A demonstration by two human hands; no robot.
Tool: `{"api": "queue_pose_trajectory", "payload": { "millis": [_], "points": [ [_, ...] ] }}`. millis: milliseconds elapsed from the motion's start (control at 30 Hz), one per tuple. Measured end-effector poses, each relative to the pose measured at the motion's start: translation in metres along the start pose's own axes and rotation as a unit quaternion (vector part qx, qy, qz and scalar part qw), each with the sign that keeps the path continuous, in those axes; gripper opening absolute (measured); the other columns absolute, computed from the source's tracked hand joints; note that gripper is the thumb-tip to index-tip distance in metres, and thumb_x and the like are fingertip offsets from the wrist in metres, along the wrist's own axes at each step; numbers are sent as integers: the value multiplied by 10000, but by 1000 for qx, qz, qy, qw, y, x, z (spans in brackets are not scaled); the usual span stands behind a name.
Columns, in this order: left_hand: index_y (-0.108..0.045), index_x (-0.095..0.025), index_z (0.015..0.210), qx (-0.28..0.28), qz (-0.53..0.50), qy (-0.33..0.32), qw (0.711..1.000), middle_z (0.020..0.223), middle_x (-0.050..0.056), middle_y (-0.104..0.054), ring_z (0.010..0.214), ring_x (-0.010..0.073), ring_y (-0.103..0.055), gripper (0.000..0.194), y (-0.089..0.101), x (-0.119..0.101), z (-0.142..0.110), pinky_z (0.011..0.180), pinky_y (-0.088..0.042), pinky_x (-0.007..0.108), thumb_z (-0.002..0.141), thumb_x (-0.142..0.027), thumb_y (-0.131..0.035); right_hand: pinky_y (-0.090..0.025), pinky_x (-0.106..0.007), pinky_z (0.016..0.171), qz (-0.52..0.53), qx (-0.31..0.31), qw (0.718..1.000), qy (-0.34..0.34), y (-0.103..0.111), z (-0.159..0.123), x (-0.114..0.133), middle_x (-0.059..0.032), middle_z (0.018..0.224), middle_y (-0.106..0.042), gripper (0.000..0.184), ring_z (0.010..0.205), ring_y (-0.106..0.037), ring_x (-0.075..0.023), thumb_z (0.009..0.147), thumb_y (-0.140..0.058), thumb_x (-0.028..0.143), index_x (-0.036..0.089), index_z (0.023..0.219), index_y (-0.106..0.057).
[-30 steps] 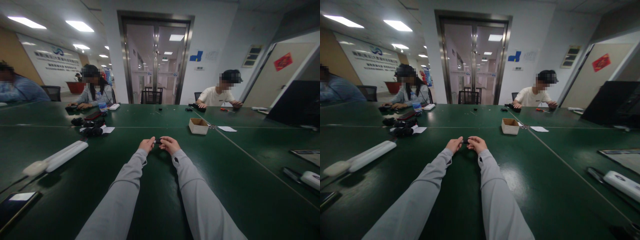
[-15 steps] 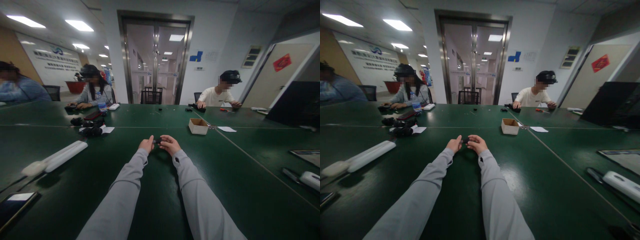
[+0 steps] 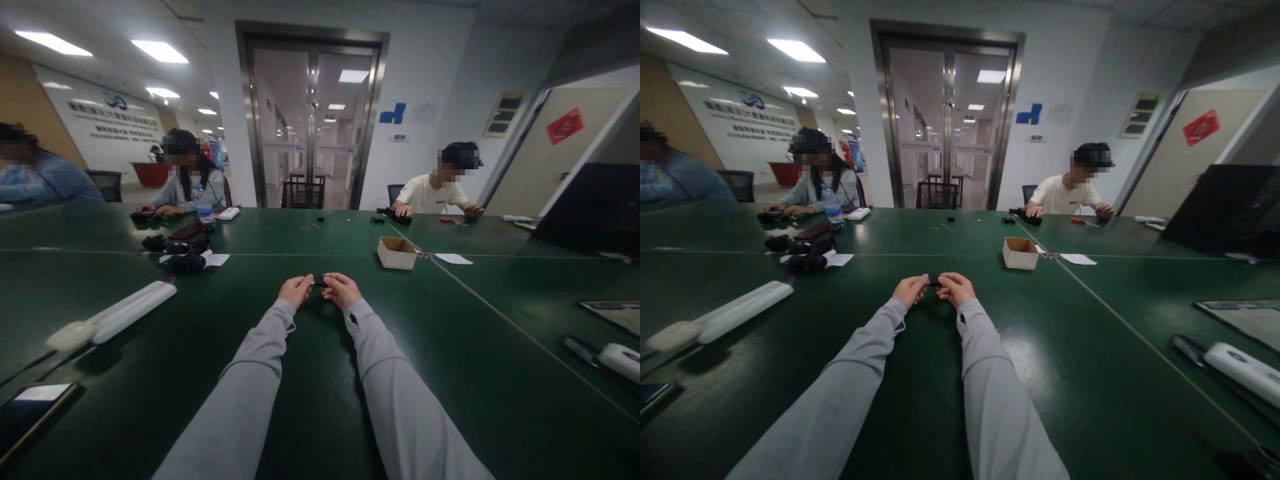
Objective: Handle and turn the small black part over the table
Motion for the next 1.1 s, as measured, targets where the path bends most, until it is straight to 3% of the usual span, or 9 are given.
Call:
{"api": "queue_pose_trajectory", "payload": {
  "millis": [200,333,700,1100],
  "points": [
    [-553,-157,746,4,-71,-46,996,577,-7,-532,516,101,-483,368,2,-12,-5,413,-348,185,617,-500,-588,-447,-171,370,10,-18,1000,0,6,3,-1,-38,494,-593,203,392,-539,-110,641,-711,227,129,750,-571],
    [-565,-147,674,4,-51,-73,996,545,-4,-532,509,95,-479,369,4,-13,-3,462,-360,196,633,-513,-578,-465,-174,403,7,11,1000,-4,2,2,-2,-45,530,-608,239,431,-559,-112,639,-722,238,123,805,-594],
    [-506,-158,438,-18,29,-34,999,350,-26,-391,367,81,-368,535,10,-6,-2,449,-295,221,699,-619,-428,-491,-182,465,-10,64,998,17,-5,0,-1,-40,604,-626,310,500,-583,-109,615,-744,276,133,857,-613],
    [-453,-163,390,-43,-7,1,999,323,-33,-341,340,77,-333,547,17,-11,-9,429,-281,229,668,-633,-460,-479,-175,475,-31,95,995,31,-10,-4,4,-7,718,-606,385,575,-609,-117,566,-759,246,166,918,-627]
  ]
}}
Point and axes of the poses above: each hand's wrist, its own z-axis towards the middle knuckle, its own y-axis out of the back of the hand, x = y × z, the point moved 8 cm from there along z, towards the middle knuckle
